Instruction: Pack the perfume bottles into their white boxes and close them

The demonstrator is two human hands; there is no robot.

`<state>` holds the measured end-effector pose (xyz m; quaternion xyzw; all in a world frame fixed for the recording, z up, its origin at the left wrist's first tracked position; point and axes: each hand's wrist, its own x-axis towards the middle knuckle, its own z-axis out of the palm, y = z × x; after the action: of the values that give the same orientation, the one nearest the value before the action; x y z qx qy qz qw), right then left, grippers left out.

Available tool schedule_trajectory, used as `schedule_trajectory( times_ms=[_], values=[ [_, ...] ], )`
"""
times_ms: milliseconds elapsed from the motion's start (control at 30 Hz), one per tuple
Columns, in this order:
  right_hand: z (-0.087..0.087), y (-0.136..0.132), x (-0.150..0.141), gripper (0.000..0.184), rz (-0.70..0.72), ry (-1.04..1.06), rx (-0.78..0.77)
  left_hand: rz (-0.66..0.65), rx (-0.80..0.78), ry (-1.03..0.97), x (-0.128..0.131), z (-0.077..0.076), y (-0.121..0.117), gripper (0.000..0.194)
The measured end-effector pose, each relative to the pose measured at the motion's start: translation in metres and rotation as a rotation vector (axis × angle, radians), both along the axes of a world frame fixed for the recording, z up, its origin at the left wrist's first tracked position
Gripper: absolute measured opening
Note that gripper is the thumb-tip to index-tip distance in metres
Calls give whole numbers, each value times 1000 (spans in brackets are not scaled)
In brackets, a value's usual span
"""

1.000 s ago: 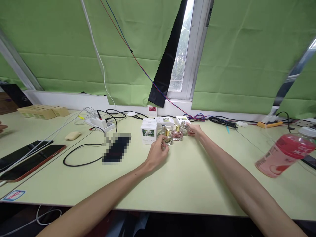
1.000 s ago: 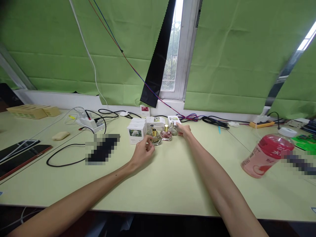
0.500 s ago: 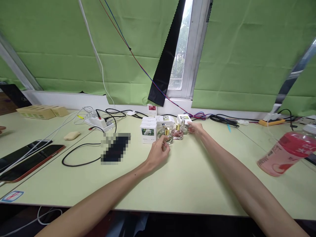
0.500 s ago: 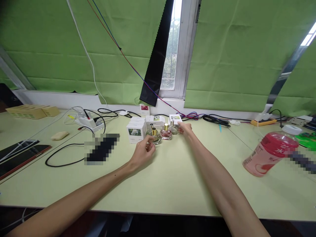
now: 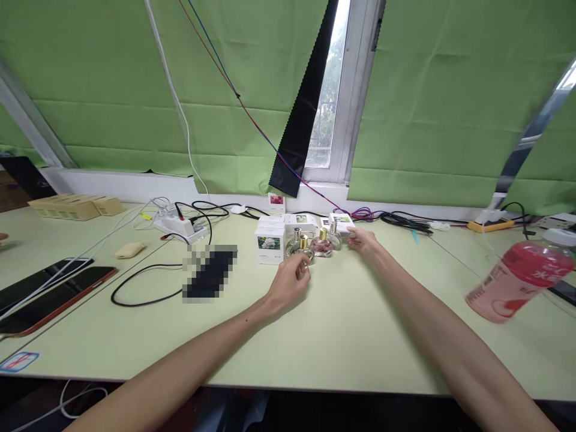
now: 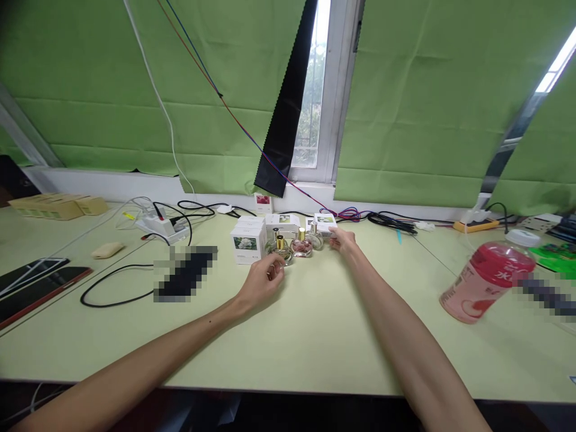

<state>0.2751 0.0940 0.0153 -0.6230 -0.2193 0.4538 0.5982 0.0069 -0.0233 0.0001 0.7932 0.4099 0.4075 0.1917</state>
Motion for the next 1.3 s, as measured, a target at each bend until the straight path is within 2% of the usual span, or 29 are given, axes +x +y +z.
schedule_trajectory(
  times_ms=[333, 500, 600, 733, 833, 1067, 1300],
  values=[
    [-11, -43, -17, 9, -243, 220, 177, -17, -53, 136, -1, 4, -1, 18],
    [-17, -63, -31, 27, -317, 248, 265, -12, -65, 151, -3, 6, 1, 19],
    [-19, -75, -41, 37, -332, 261, 388, -11, -63, 146, -4, 4, 3, 19],
    [-22, -95, -58, 42, -171, 228, 520, -29, -51, 96, -4, 3, 5, 17],
    [-22, -110, -72, 48, -16, 130, 608, -37, -45, -42, -2, 8, 4, 23],
    [-16, -137, -100, 49, 205, -95, 733, 92, 14, -290, -7, 25, 0, 35],
    [-16, -147, -104, 41, 460, -248, 734, 122, 27, -295, -13, 30, -2, 43]
  ],
)
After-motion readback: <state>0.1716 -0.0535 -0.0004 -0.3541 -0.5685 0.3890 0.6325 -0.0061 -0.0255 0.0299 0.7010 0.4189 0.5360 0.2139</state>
